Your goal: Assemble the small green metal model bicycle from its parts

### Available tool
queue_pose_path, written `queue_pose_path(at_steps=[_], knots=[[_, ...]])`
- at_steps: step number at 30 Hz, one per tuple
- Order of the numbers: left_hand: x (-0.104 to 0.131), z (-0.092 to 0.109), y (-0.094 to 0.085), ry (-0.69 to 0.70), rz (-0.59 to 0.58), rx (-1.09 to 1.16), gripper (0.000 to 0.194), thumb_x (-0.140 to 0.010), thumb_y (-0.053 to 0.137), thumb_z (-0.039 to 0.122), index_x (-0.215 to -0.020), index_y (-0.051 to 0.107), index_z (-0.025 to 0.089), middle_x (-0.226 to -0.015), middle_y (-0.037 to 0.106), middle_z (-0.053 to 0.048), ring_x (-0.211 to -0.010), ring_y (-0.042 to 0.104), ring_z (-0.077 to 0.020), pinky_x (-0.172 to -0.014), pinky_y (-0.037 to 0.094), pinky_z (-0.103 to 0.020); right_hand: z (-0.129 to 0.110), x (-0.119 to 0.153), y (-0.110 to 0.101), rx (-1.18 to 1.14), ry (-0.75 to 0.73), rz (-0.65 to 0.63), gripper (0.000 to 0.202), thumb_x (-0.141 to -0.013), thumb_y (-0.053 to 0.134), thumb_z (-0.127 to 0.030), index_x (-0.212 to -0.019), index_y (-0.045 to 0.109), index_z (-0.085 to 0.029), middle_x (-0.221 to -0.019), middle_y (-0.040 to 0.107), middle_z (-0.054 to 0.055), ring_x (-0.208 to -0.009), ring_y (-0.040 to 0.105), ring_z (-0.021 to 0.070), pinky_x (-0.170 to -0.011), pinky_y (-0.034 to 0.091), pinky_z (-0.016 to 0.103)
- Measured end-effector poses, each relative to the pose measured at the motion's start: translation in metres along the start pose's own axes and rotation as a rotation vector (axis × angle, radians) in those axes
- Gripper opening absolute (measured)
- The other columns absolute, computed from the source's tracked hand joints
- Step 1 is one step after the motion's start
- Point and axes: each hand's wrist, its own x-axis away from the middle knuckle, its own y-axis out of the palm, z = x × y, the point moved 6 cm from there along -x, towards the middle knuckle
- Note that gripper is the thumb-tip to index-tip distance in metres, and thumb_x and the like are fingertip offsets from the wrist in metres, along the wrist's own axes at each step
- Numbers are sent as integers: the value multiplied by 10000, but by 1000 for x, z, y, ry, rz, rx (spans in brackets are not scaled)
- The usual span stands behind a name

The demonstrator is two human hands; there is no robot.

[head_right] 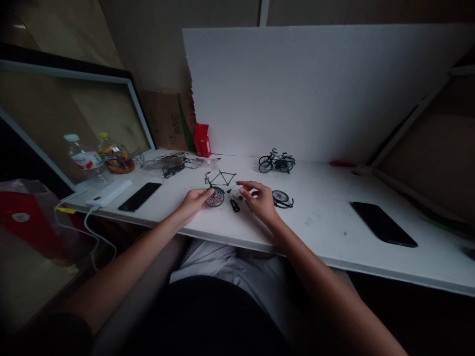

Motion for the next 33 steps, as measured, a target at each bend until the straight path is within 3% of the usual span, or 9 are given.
queue_pose_path(at_steps=[2,5,11,18,26,33], knots=[[3,-1,5,-7,-29,-30,536,-743,880,571,-1012,803,114,-1015,803,-123,-863,706,-207,-752,547,-302,-18,12,1,37,-73,2,256,-944,696,-397,-1113,817,-247,-1108,814,94,-922,725,256,-784,563,398],[5,-4,11,-13,-48,-49,516,-753,874,566,-998,807,117,-998,806,-122,-847,704,-204,-757,550,-306,-34,26,8,124,-160,-12,125,-935,698,-291,-948,817,-254,-985,816,82,-934,702,269,-869,544,437],[8,-11,20,-39,-101,-27,527,-749,880,556,-1020,807,110,-990,806,-134,-853,715,-212,-776,554,-318,-24,30,20,64,-108,-13,88,-926,715,-299,-919,766,-226,-966,796,72,-889,693,245,-784,528,367],[12,-10,27,-7,-172,-47,561,-734,888,574,-1027,800,103,-995,802,-118,-867,707,-212,-824,542,-327,-27,35,26,56,-172,-31,61,-906,654,-204,-860,690,-222,-942,734,72,-966,655,257,-923,501,414],[13,-8,27,17,-187,-95,511,-764,864,571,-991,801,118,-991,801,-119,-861,701,-208,-831,533,-331,-20,35,27,45,-117,-45,81,-879,614,-186,-864,687,-216,-939,721,74,-926,652,243,-858,509,381],[14,-11,27,9,-214,-71,461,-774,874,499,-1033,799,126,-1032,805,-121,-861,716,-187,-849,554,-329,-20,36,29,81,-108,-65,88,-871,608,-164,-864,676,-218,-941,728,71,-934,663,238,-898,514,382]])
